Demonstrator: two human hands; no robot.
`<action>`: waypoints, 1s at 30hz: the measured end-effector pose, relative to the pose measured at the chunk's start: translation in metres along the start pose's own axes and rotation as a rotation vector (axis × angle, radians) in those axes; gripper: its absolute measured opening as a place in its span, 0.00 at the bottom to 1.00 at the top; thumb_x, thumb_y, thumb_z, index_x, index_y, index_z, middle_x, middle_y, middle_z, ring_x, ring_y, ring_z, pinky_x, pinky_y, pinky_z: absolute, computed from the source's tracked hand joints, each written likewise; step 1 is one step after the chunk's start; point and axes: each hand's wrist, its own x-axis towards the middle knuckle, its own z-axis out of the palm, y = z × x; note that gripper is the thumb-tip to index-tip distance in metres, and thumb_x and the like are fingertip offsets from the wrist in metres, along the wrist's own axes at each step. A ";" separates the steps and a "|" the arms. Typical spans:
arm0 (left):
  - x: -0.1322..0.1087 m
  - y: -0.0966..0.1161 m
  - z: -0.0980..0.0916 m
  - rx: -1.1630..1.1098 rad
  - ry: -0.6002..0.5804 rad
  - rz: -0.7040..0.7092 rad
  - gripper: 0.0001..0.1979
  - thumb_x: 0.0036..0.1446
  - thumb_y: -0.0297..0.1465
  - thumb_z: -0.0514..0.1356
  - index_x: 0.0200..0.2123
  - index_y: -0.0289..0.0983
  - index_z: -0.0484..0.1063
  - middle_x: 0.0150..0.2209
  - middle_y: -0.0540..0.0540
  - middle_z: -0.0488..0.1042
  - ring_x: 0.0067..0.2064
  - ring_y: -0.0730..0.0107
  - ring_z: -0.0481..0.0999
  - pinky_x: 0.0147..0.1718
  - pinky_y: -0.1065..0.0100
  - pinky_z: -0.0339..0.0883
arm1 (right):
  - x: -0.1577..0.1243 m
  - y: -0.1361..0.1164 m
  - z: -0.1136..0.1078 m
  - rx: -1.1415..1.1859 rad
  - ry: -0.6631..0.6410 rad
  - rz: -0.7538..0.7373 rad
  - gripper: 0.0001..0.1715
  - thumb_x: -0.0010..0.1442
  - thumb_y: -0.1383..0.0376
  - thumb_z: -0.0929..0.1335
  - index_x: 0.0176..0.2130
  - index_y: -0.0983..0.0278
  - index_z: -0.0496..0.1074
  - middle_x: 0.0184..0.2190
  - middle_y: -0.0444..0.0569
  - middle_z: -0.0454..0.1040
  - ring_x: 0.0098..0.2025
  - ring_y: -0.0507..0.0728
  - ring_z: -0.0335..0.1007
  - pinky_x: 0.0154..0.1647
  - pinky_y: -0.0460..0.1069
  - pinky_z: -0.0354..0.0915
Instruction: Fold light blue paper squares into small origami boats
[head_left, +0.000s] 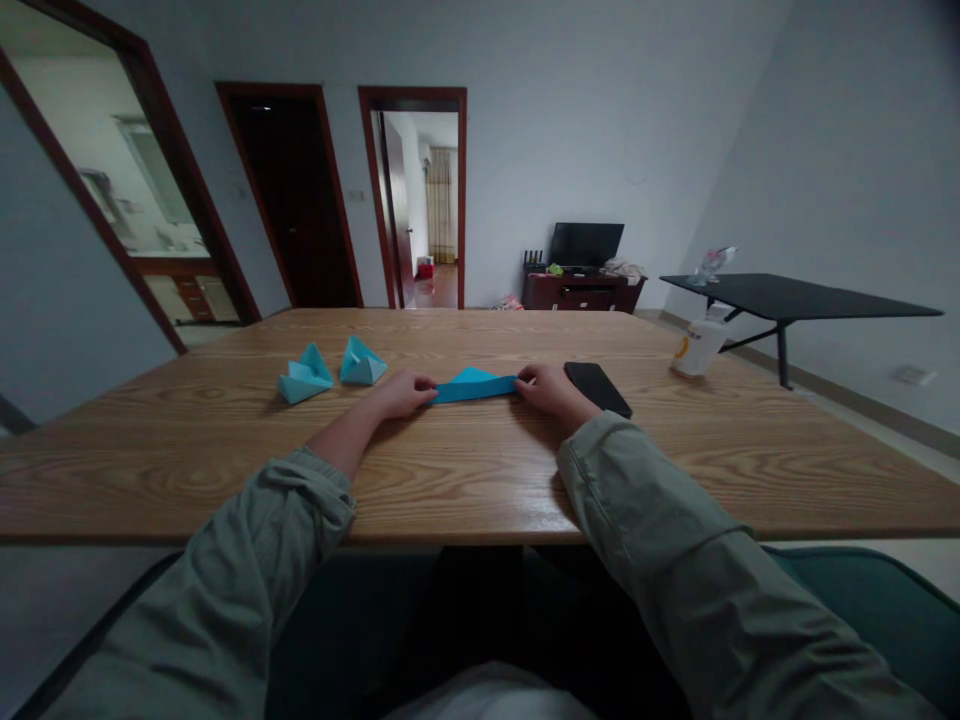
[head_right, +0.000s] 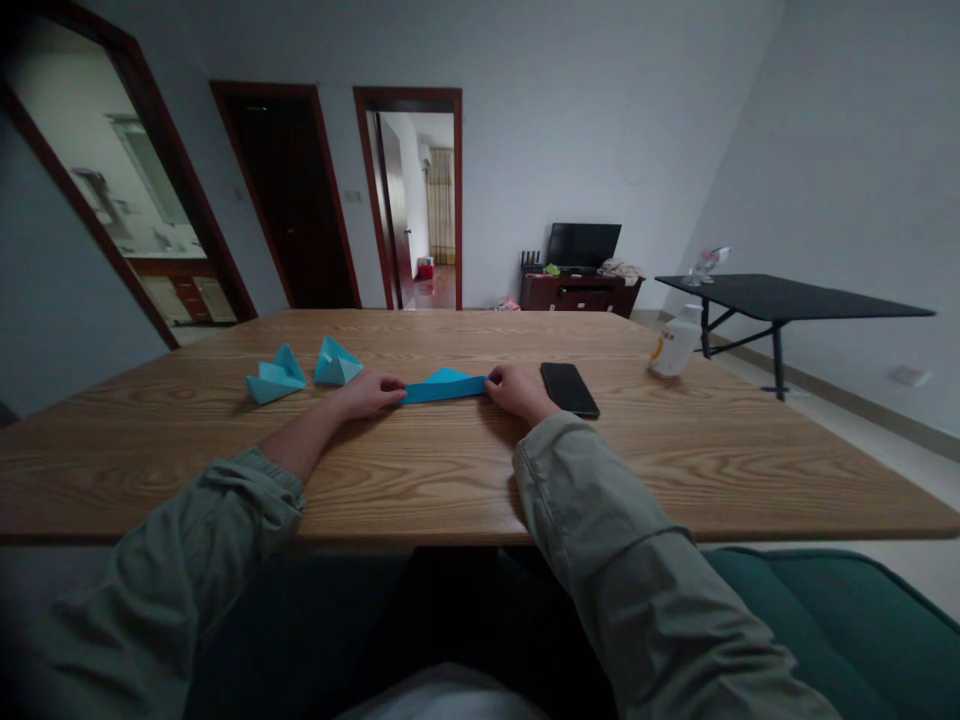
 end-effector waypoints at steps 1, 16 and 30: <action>0.001 -0.001 0.001 -0.006 0.013 -0.001 0.20 0.54 0.41 0.56 0.43 0.35 0.77 0.36 0.45 0.79 0.35 0.66 0.75 0.34 0.69 0.64 | 0.001 0.000 0.000 0.015 -0.008 -0.004 0.14 0.61 0.59 0.65 0.37 0.63 0.77 0.32 0.50 0.78 0.32 0.53 0.71 0.31 0.45 0.60; 0.007 -0.007 0.010 0.276 0.152 -0.042 0.14 0.56 0.38 0.56 0.41 0.39 0.76 0.38 0.45 0.78 0.37 0.64 0.75 0.35 0.67 0.66 | -0.004 -0.010 0.003 -0.073 -0.052 0.013 0.16 0.56 0.63 0.68 0.45 0.63 0.73 0.34 0.49 0.77 0.32 0.53 0.69 0.31 0.45 0.60; 0.005 0.052 0.042 0.430 -0.150 0.199 0.35 0.63 0.50 0.43 0.65 0.33 0.54 0.68 0.36 0.49 0.68 0.57 0.49 0.63 0.60 0.44 | -0.008 -0.025 -0.002 -0.228 -0.084 -0.072 0.16 0.59 0.65 0.63 0.43 0.61 0.78 0.41 0.51 0.78 0.41 0.56 0.72 0.41 0.45 0.62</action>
